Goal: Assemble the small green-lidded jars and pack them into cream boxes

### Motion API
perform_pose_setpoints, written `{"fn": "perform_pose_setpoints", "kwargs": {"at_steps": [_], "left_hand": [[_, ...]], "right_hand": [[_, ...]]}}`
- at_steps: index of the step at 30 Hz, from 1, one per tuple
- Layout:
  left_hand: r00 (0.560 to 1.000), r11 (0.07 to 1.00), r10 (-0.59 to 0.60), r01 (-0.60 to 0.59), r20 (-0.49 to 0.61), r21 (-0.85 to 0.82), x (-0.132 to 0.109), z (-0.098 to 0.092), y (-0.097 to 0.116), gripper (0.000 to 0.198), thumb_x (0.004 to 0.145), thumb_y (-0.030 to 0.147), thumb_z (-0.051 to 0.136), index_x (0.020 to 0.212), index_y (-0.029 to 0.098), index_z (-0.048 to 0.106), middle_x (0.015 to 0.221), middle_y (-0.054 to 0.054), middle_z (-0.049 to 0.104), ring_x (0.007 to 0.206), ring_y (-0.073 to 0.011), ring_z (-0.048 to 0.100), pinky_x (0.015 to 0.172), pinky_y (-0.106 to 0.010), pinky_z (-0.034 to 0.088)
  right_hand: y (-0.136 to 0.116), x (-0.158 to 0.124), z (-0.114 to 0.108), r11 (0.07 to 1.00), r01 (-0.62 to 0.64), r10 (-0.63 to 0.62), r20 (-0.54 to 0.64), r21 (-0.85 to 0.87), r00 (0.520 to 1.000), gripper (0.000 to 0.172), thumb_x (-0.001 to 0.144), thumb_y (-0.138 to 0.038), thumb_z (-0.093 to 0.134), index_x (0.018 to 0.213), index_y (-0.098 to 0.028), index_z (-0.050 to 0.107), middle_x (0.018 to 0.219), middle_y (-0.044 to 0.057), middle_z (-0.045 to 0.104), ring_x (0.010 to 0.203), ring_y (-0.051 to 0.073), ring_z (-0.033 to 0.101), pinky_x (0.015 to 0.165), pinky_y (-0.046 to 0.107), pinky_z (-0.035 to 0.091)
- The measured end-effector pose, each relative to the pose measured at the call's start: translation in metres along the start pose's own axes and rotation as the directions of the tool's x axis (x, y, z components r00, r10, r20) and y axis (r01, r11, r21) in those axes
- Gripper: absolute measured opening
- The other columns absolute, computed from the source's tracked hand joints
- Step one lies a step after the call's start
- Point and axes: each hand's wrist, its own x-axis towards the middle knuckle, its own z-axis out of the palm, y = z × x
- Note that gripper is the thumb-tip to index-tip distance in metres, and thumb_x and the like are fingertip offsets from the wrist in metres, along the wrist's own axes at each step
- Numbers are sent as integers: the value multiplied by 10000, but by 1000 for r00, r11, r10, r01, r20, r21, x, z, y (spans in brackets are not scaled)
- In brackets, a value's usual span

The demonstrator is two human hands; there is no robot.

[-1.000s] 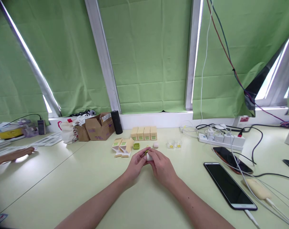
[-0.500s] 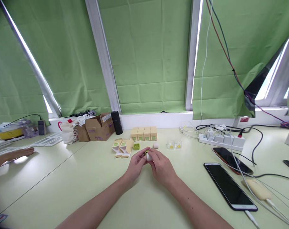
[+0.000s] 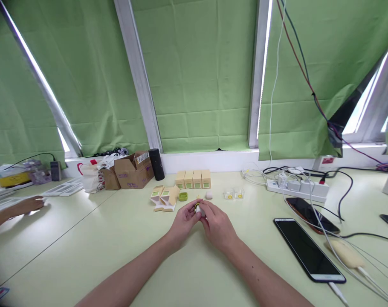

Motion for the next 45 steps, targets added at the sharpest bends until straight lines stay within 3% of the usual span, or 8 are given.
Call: {"fn": "perform_pose_setpoints", "kwargs": {"at_steps": [16,24,27,31,40,45], "left_hand": [[1000,1000,-11,11,14,0,0,-1,2,581,827,422,843,1320,165,676,1322,-163,706,1225,-309,660,1055,-455,543],[996,997,30,-25,80,-67,2,-8,-4,655,768,357,902,1353,188,659,1419,-166,655,1336,-340,599,1138,-479,473],[995,994,23,-12,99,-106,3,-12,-7,672,762,348,907,1363,185,653,1380,-175,673,1298,-347,623,1099,-480,497],[995,993,-1,13,100,-121,4,-14,-9,678,767,335,903,1374,176,644,1298,-180,709,1231,-341,660,1065,-483,510],[996,988,-32,45,83,-151,5,-13,-6,666,753,312,910,1350,170,653,1278,-176,713,1219,-332,660,1055,-479,516],[992,987,-39,56,116,-148,2,-12,-2,727,752,287,892,1409,191,597,1235,-162,704,1077,-293,700,890,-420,587]], "right_hand": [[0,-1,3,1000,-4,3,-33,-10,999,395,977,-107,542,1352,-211,605,1294,142,714,1208,278,693,983,450,630],[-2,-1,0,994,-74,71,38,82,997,482,942,-79,519,1398,-231,546,1340,140,671,1227,289,657,982,473,615],[-4,0,-2,980,-139,128,77,145,989,502,943,-97,532,1425,-238,506,1296,137,674,1083,268,689,875,434,636],[-2,-1,-1,954,-231,227,43,190,973,499,938,-129,560,1420,-239,492,1225,124,684,843,218,684,787,407,628],[0,0,0,938,-272,270,40,214,962,401,957,-194,553,1354,-241,531,1195,104,705,843,215,675,797,402,608],[-5,3,-5,917,-321,320,45,238,946,375,957,-223,553,1332,-230,543,1145,102,712,800,207,670,741,381,600]]}}
